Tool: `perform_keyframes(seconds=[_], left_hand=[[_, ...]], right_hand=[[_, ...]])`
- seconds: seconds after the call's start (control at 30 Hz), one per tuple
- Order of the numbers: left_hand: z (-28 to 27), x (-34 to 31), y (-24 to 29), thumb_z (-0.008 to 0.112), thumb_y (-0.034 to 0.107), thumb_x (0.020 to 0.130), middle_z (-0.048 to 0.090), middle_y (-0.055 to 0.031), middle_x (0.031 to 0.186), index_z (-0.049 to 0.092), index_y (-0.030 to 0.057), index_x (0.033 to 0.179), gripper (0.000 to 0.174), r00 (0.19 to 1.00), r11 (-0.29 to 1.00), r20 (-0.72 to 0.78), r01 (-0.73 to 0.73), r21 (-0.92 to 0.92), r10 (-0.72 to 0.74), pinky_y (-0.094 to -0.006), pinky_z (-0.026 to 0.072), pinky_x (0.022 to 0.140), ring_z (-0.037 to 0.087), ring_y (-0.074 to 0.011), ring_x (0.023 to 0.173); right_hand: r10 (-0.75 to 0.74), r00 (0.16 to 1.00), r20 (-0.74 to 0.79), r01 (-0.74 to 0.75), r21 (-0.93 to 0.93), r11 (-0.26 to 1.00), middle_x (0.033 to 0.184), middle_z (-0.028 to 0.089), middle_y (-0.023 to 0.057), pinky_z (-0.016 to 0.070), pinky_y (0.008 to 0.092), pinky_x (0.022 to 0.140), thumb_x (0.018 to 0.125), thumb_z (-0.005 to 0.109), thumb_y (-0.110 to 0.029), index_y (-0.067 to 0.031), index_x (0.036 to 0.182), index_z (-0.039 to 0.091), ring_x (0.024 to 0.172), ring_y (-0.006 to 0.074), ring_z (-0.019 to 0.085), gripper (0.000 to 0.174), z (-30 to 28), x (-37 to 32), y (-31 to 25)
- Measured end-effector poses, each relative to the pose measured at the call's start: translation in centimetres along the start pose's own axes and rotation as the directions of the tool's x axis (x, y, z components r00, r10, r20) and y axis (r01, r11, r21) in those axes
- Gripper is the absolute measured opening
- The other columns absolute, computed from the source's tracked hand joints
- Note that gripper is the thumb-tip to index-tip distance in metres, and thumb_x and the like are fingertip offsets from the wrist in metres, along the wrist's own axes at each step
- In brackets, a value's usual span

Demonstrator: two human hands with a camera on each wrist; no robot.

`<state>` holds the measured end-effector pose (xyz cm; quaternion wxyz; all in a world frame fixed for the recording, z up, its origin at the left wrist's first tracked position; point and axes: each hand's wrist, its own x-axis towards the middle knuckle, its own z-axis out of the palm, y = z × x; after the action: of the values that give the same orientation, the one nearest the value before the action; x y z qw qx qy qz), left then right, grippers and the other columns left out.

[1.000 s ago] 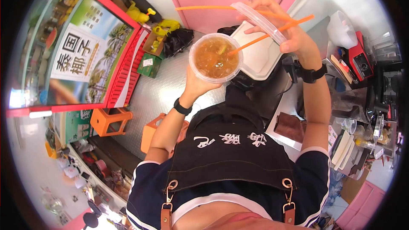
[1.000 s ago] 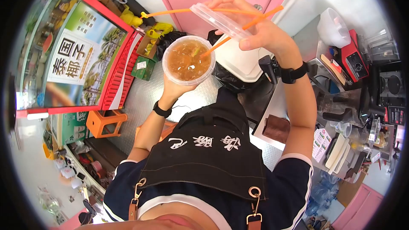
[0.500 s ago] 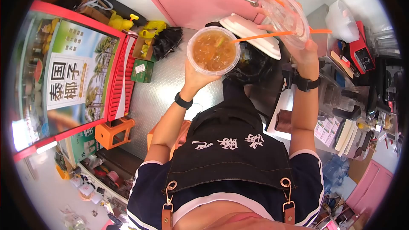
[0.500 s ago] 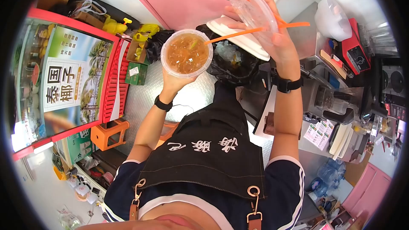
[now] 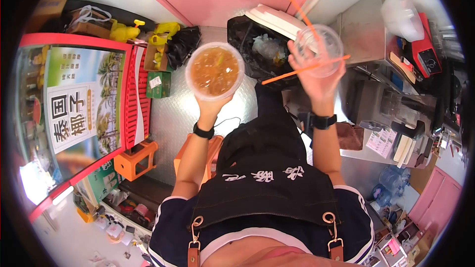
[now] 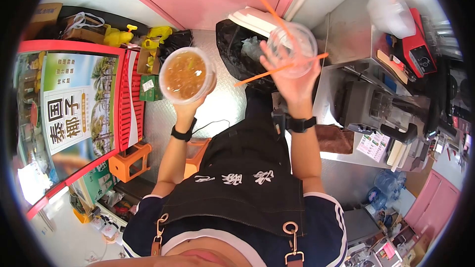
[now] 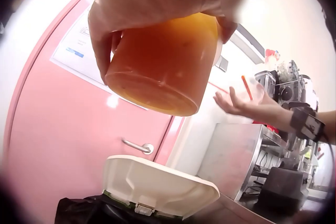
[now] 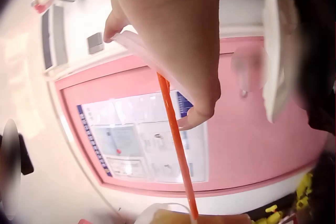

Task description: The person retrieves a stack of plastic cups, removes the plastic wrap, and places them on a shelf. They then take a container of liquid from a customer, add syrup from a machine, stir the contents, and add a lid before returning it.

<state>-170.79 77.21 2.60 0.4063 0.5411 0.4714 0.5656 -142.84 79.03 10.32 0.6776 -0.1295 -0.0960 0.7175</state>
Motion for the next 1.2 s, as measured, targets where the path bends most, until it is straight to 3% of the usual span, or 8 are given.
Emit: perform_keyframes(seconds=[0.47, 0.6, 0.67, 0.77, 0.93, 1.0, 1.03, 1.2], left_hand=[[-4.9, -3.8, 5.2, 0.069, 0.001, 0.077, 0.064, -0.008, 0.108, 0.06, 0.0009, 0.112, 0.036, 0.937, 0.888, -0.209, 0.337, 0.312, -0.281, -0.0324, 0.0493, 0.083, 0.06, -0.0197, 0.099], [-2.9, -2.7, 8.9, 0.067, 0.013, 0.08, 0.052, -0.0115, 0.125, 0.046, -0.0012, 0.127, 0.054, 0.817, 0.799, -0.274, 0.565, 0.205, -0.508, -0.0385, 0.0358, 0.101, 0.048, -0.0232, 0.117], [-1.7, -2.0, 8.3, 0.066, 0.006, 0.083, 0.063, -0.0049, 0.095, 0.061, 0.001, 0.106, 0.024, 0.935, 0.962, -0.259, 0.265, 0.064, -0.24, -0.0305, 0.047, 0.075, 0.057, -0.0175, 0.081], [-2.0, -2.4, 8.3, 0.069, 0.006, 0.08, 0.06, -0.0068, 0.103, 0.057, 0.0006, 0.112, 0.034, 0.915, 0.949, -0.332, 0.286, 0.131, -0.23, -0.0323, 0.0463, 0.081, 0.057, -0.0193, 0.088], [-3.2, -3.3, 8.2, 0.074, 0.004, 0.074, 0.056, -0.0099, 0.116, 0.051, 0.0, 0.121, 0.053, 0.924, 0.953, -0.332, 0.256, 0.165, -0.19, -0.0353, 0.0451, 0.09, 0.056, -0.0222, 0.101], [-3.9, -3.5, 7.7, 0.073, 0.005, 0.072, 0.044, -0.0142, 0.134, 0.036, -0.0012, 0.135, 0.073, 0.938, 0.954, -0.249, 0.276, 0.117, -0.241, -0.0402, 0.0251, 0.108, 0.043, -0.0273, 0.121], [-4.0, -3.6, 7.4, 0.073, 0.003, 0.072, 0.045, -0.0146, 0.133, 0.039, -0.003, 0.132, 0.069, 0.963, 0.976, -0.222, 0.184, 0.119, -0.154, -0.0395, 0.0297, 0.105, 0.046, -0.0273, 0.118], [-4.1, -5.5, 8.7, 0.076, -0.003, 0.067, 0.051, -0.016, 0.124, 0.04, -0.0046, 0.129, 0.072, 1.0, 0.992, 0.001, 0.016, 0.123, -0.016, -0.0372, 0.0426, 0.095, 0.055, -0.026, 0.105]], right_hand=[[0.239, 0.812, -0.533, -0.015, 0.39, 0.921, 0.149, 0.012, 0.0171, 0.021, 0.0647, 0.105, 0.075, 0.06, -0.064, -0.0144, 0.142, 0.022, 0.132, 0.0453, 0.022, 0.092, -27.9, 4.8, 10.5], [0.2, 0.48, -0.854, 0.094, 0.277, 0.956, 0.152, 0.0, 0.0139, 0.0157, 0.0662, 0.106, 0.062, 0.073, -0.064, -0.0215, 0.146, 0.007, 0.136, 0.0473, 0.011, 0.114, -32.6, 6.9, 10.6], [0.295, 0.208, -0.933, 0.078, 0.316, 0.946, 0.147, 0.021, 0.0164, 0.0223, 0.0641, 0.105, 0.071, 0.076, -0.047, -0.0155, 0.142, 0.022, 0.133, 0.044, 0.025, 0.095, -34.5, 7.2, 10.8], [0.129, 0.498, -0.858, 0.095, 0.202, 0.975, 0.103, 0.063, 0.0109, 0.0475, 0.0492, 0.095, 0.088, 0.06, -0.006, 0.0029, 0.11, 0.052, 0.105, 0.0292, 0.06, 0.025, -38.5, 4.7, 12.0], [0.184, 0.463, -0.867, -0.451, -0.052, 0.891, 0.064, 0.044, 0.002, 0.0456, 0.055, 0.086, 0.091, 0.051, -0.048, -0.0037, 0.08, 0.055, 0.056, 0.0136, 0.042, 0.046, -29.8, 0.9, 10.0], [0.219, 0.584, -0.782, -0.589, -0.222, 0.777, 0.084, 0.063, 0.0108, 0.0493, 0.041, 0.081, 0.091, 0.054, -0.035, -0.0021, 0.087, 0.063, 0.077, 0.0212, 0.061, 0.034, -26.5, -0.9, 9.9], [0.156, 0.921, -0.357, -0.359, -0.622, 0.696, 0.104, 0.063, 0.0173, 0.0501, 0.0362, 0.077, 0.082, 0.06, -0.015, -0.002, 0.106, 0.06, 0.095, 0.0249, 0.062, 0.027, -25.9, -3.7, 9.5], [0.042, 0.976, -0.214, -0.148, -0.51, 0.848, 0.102, 0.061, 0.0154, 0.0543, 0.0352, 0.077, 0.08, 0.06, 0.0, -0.0004, 0.122, 0.047, 0.09, 0.022, 0.063, 0.044, -14.9, -15.1, 9.1]])
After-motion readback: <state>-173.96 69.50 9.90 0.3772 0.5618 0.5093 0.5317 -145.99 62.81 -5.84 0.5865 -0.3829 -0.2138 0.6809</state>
